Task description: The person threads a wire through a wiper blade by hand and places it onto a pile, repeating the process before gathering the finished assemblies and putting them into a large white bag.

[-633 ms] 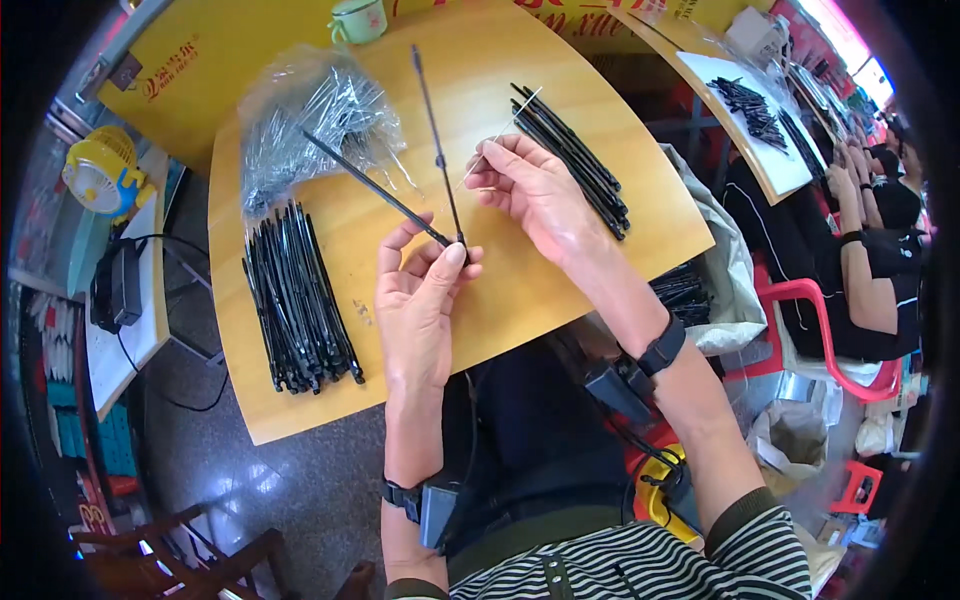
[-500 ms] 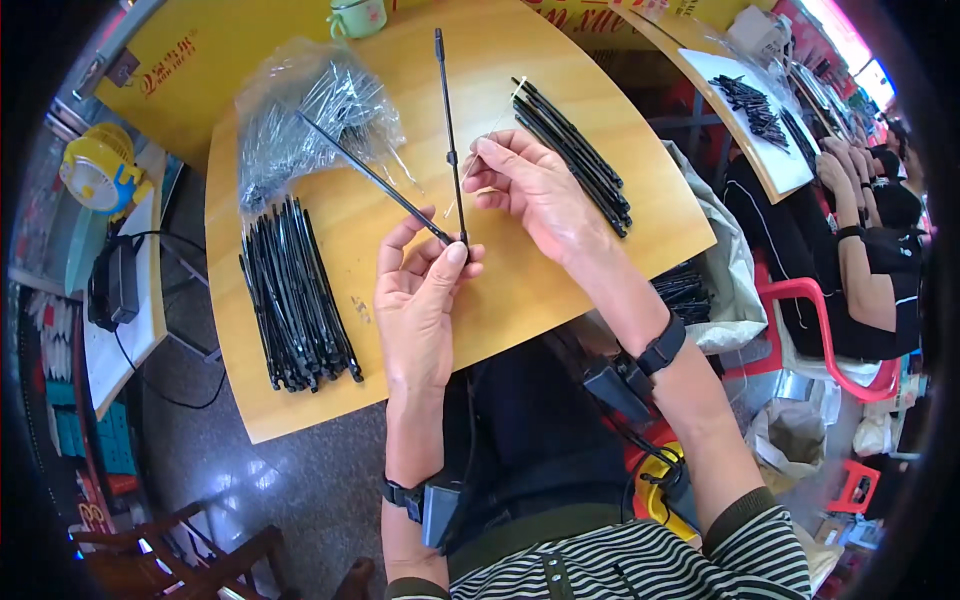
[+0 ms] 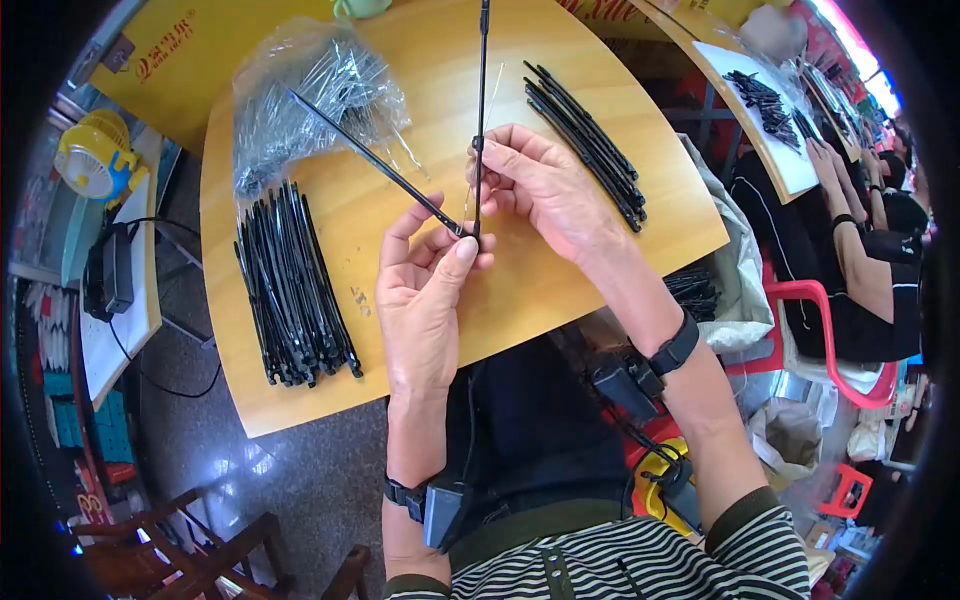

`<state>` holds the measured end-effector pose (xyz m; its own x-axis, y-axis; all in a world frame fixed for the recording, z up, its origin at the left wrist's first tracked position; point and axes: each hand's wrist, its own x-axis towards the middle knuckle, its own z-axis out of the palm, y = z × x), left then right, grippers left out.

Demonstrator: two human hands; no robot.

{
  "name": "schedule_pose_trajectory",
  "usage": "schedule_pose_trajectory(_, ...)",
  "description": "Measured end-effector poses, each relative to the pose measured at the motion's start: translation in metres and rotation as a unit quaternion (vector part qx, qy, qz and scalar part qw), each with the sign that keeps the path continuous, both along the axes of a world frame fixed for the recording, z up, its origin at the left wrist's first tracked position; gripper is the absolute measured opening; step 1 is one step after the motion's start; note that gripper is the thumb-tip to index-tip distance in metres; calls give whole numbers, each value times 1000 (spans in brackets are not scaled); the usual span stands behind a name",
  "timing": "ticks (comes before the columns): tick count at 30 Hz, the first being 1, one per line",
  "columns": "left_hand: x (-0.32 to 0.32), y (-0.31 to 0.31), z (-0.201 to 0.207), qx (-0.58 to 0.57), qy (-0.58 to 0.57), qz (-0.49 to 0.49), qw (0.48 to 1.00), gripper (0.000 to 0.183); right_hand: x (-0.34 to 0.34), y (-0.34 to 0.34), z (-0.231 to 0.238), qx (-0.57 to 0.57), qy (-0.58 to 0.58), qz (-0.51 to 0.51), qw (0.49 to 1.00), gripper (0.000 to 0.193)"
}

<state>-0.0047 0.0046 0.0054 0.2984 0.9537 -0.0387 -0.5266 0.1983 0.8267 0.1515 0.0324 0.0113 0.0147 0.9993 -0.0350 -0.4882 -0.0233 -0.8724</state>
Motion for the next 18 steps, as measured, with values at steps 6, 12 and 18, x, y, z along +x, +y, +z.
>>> schedule_pose_trajectory(6, 3, -1, 2, -1, -6, 8, 1000, 40, 1, 0, -1, -8, -9, 2, 1000, 14)
schedule_pose_trajectory(12, 0, -1, 0, 16, 0, -2, 1000, 43, 1, 0, 1, -16, -4, 5, 1000, 17)
schedule_pose_trajectory(18, 1, -1, 1, 15, -3, -3, 1000, 42, 1, -2, 4, -32, -19, 13, 999, 16)
